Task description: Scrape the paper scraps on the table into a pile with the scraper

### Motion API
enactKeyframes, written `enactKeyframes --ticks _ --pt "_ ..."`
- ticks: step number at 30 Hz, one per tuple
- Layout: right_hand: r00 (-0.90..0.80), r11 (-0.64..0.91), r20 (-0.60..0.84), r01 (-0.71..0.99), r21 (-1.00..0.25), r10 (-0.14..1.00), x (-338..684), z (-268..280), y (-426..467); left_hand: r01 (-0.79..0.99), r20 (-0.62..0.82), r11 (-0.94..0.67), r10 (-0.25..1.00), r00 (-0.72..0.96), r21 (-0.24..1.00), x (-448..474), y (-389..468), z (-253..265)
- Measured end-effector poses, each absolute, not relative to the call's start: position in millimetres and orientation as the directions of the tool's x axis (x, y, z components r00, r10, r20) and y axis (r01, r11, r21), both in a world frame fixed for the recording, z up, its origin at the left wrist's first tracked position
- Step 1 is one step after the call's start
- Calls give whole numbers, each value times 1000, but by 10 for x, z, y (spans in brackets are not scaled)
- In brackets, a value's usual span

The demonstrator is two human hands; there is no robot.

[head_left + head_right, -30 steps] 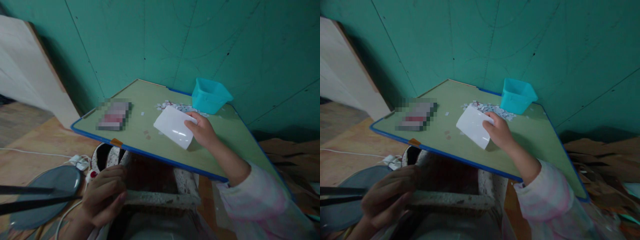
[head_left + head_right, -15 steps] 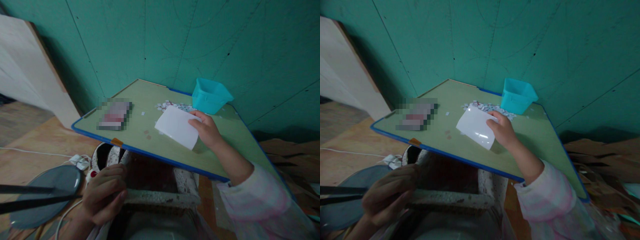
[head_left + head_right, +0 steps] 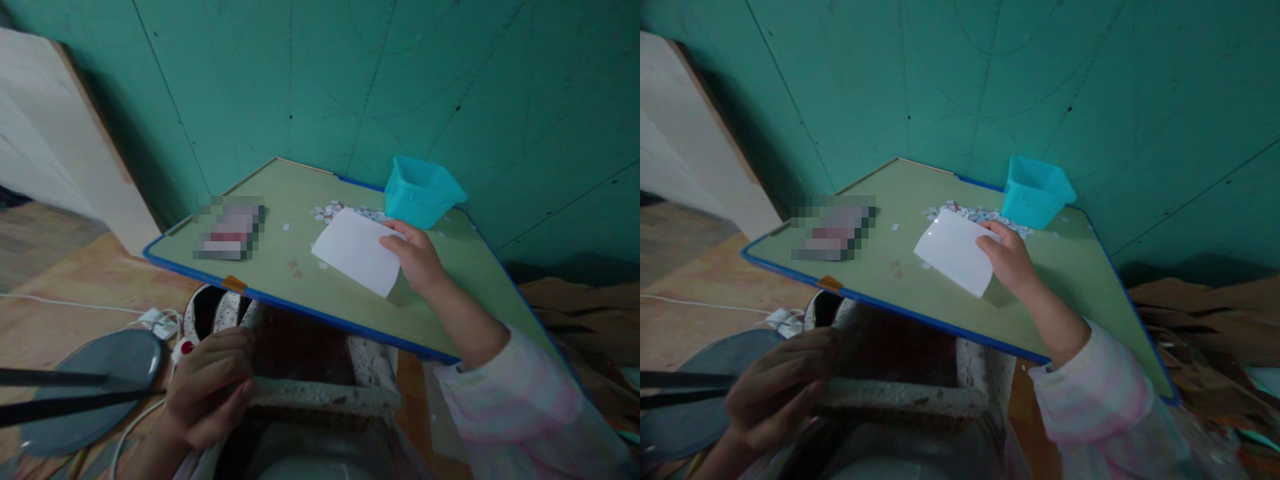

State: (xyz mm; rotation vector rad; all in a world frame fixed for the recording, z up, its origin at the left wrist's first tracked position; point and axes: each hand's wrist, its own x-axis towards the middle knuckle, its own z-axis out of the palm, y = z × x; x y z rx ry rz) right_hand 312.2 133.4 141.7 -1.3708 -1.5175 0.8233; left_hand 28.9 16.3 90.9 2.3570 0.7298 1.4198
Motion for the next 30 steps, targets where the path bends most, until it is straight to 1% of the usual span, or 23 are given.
enactKeyframes --ticks 3,6,8,11,14,16,18,21,24,27,30 --pt "49 192 231 401 -896 972 3147 1409 1356 211 745 -839 542 388 501 285 159 910" --pt "22 180 208 417 -891 978 3137 1406 1359 234 739 -839 544 398 491 279 158 901" --pt "11 176 200 433 -884 980 3114 1403 1349 254 714 -825 564 415 505 276 154 901" --pt "-16 183 197 447 -876 980 3073 1393 1325 226 731 -835 549 405 502 275 151 912" --pt "-83 160 138 386 -908 987 3042 1386 1295 196 744 -841 538 395 504 283 162 913" --pt "-87 135 112 326 -936 990 3032 1388 1280 194 737 -837 544 402 512 291 172 901" --pt "-53 122 111 288 -950 992 3030 1392 1275 207 739 -840 541 402 502 299 178 886" --pt "-34 122 117 287 -950 993 3027 1390 1279 213 753 -842 538 378 495 305 175 883" --pt "-68 131 115 319 -939 991 3005 1367 1286 231 738 -833 552 387 502 293 167 908" --pt "-122 159 123 354 -922 985 2960 1324 1296 306 713 -821 570 409 482 258 167 927" --pt "-168 164 108 366 -916 980 2909 1281 1312 318 747 -832 550 374 453 219 167 914"
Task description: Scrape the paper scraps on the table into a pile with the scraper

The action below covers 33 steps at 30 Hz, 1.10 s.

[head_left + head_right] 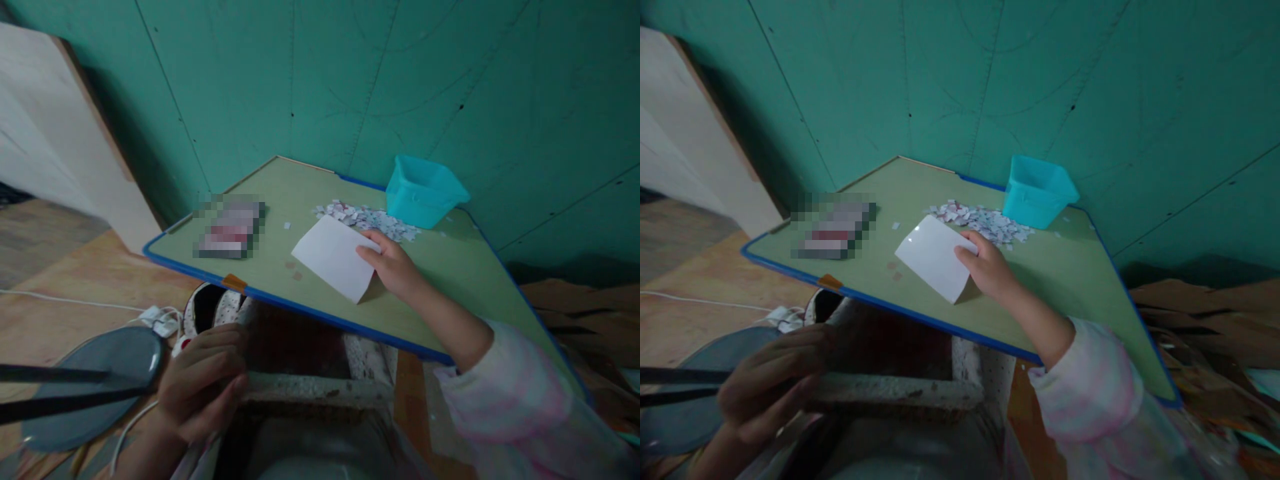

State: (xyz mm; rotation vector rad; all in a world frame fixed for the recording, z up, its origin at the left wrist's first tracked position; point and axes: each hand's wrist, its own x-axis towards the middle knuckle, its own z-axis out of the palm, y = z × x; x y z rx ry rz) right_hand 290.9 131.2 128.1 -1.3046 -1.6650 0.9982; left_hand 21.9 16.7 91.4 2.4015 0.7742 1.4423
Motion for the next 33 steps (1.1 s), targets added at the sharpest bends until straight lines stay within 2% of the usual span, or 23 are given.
enactKeyframes --ticks 8,13,21,24,27,33 --pt "-231 112 44 292 -950 972 2856 1270 1277 407 714 -736 658 239 542 177 100 895" --pt "-177 96 57 226 -969 983 2897 1250 1311 454 695 -691 693 193 563 164 77 877" --pt "-196 188 118 391 -901 974 2818 1202 1403 438 711 -737 653 261 515 136 115 884" --pt "-211 214 127 469 -857 969 2765 1240 1481 386 746 -808 572 340 444 146 159 909" --pt "-230 250 144 543 -802 962 2706 1293 1558 414 755 -799 576 315 436 152 203 920" --pt "-309 281 134 505 -816 942 2634 1332 1534 356 772 -837 531 350 415 140 247 917"
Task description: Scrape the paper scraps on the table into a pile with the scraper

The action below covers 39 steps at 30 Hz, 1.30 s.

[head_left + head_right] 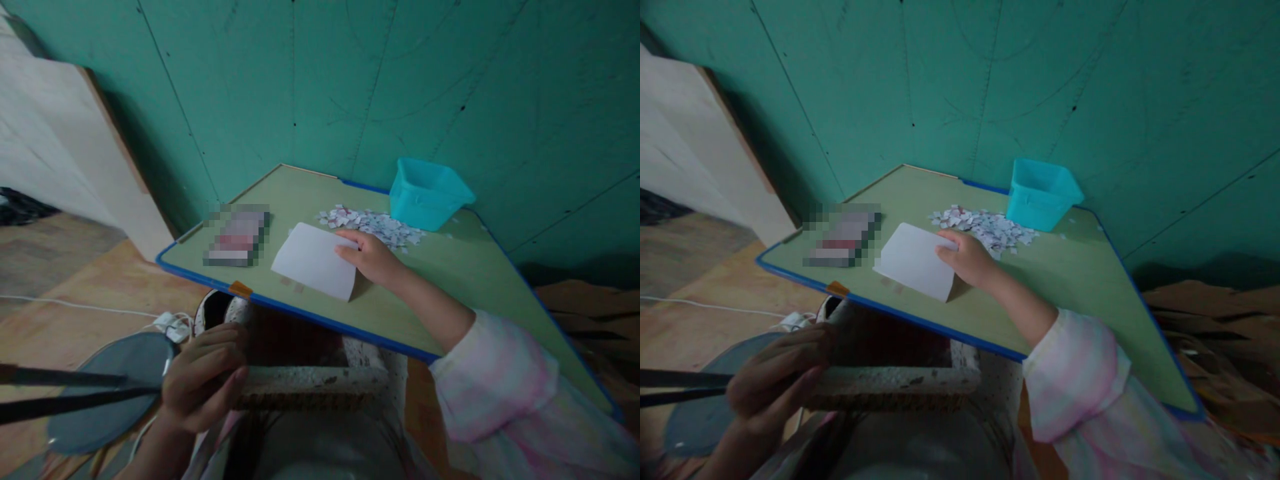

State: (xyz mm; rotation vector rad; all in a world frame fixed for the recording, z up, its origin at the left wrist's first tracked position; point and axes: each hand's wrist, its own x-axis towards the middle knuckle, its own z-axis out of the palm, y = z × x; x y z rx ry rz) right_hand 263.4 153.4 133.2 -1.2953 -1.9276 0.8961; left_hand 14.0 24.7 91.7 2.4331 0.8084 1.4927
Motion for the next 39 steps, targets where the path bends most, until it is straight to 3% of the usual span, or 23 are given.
enactKeyframes --ticks 6,11,19,25,29,35,39 --pt "-314 248 100 479 -842 944 2659 1276 1459 404 747 -803 576 333 439 159 202 943" --pt "-326 216 59 469 -857 943 2670 1270 1439 314 806 -876 466 364 365 140 252 943" --pt "-379 197 23 427 -882 925 2677 1259 1394 318 802 -874 471 367 368 131 284 948" --pt "-416 212 33 391 -896 909 2686 1271 1359 446 783 -750 602 155 488 278 175 933" --pt "-469 217 45 320 -922 882 2680 1347 1279 443 786 -730 612 84 521 363 129 922" --pt "-491 208 57 258 -943 869 2683 1468 1168 398 786 -767 597 158 503 261 170 890" --pt "-388 164 56 252 -954 920 2773 1537 1205 324 774 -815 567 280 480 195 198 884"
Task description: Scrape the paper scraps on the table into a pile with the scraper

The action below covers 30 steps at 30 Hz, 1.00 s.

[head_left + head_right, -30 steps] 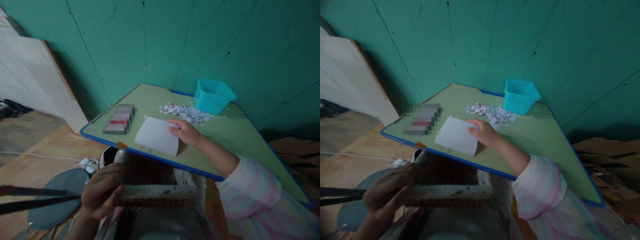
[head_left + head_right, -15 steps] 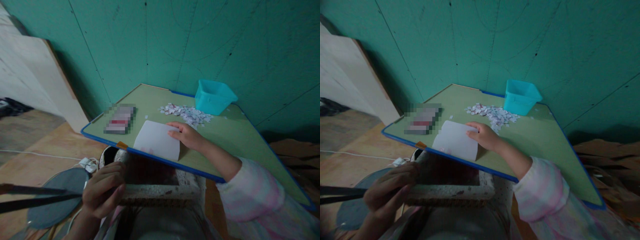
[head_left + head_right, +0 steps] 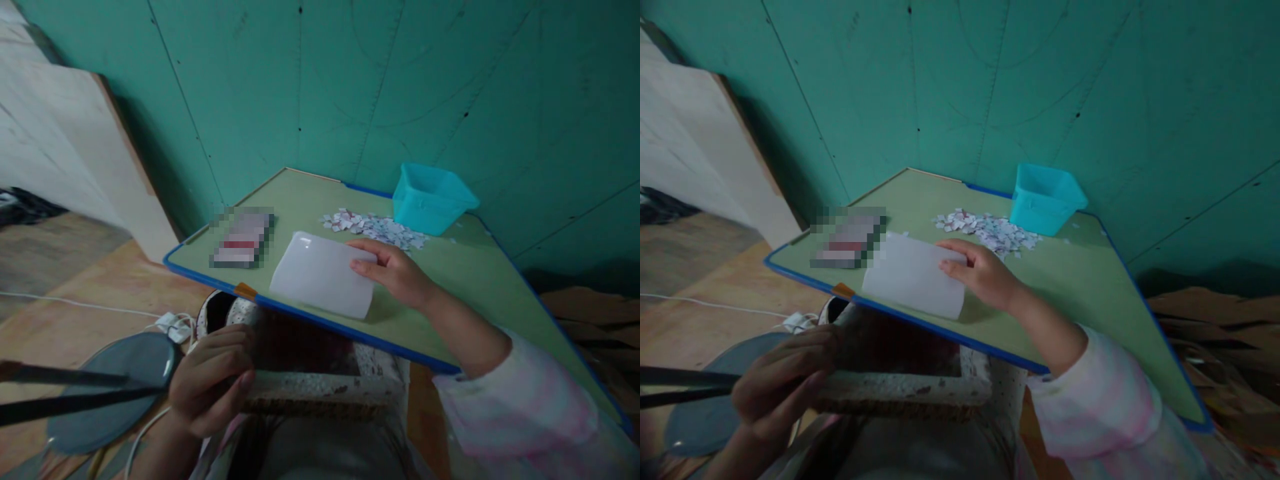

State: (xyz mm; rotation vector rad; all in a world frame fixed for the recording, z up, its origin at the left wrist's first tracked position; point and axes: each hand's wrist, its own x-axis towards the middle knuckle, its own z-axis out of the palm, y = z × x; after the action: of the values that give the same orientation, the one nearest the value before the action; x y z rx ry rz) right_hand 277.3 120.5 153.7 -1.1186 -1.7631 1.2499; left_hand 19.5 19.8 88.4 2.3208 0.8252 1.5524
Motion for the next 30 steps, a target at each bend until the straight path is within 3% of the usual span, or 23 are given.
enactKeyframes --ticks 6,10,15,21,30 --pt "14 253 261 194 -948 965 3086 1731 1396 291 771 -830 553 315 476 236 214 947" --pt "185 245 255 78 -966 949 3242 1715 1496 277 761 -844 535 368 459 272 255 965" --pt "134 113 150 248 -962 980 3280 1563 1486 268 768 -848 528 361 457 298 249 967" --pt "152 156 258 483 -861 954 3259 1575 1437 277 736 -830 558 383 485 296 227 975" --pt "161 159 317 609 -777 935 3261 1619 1421 231 741 -842 539 401 487 313 208 991"
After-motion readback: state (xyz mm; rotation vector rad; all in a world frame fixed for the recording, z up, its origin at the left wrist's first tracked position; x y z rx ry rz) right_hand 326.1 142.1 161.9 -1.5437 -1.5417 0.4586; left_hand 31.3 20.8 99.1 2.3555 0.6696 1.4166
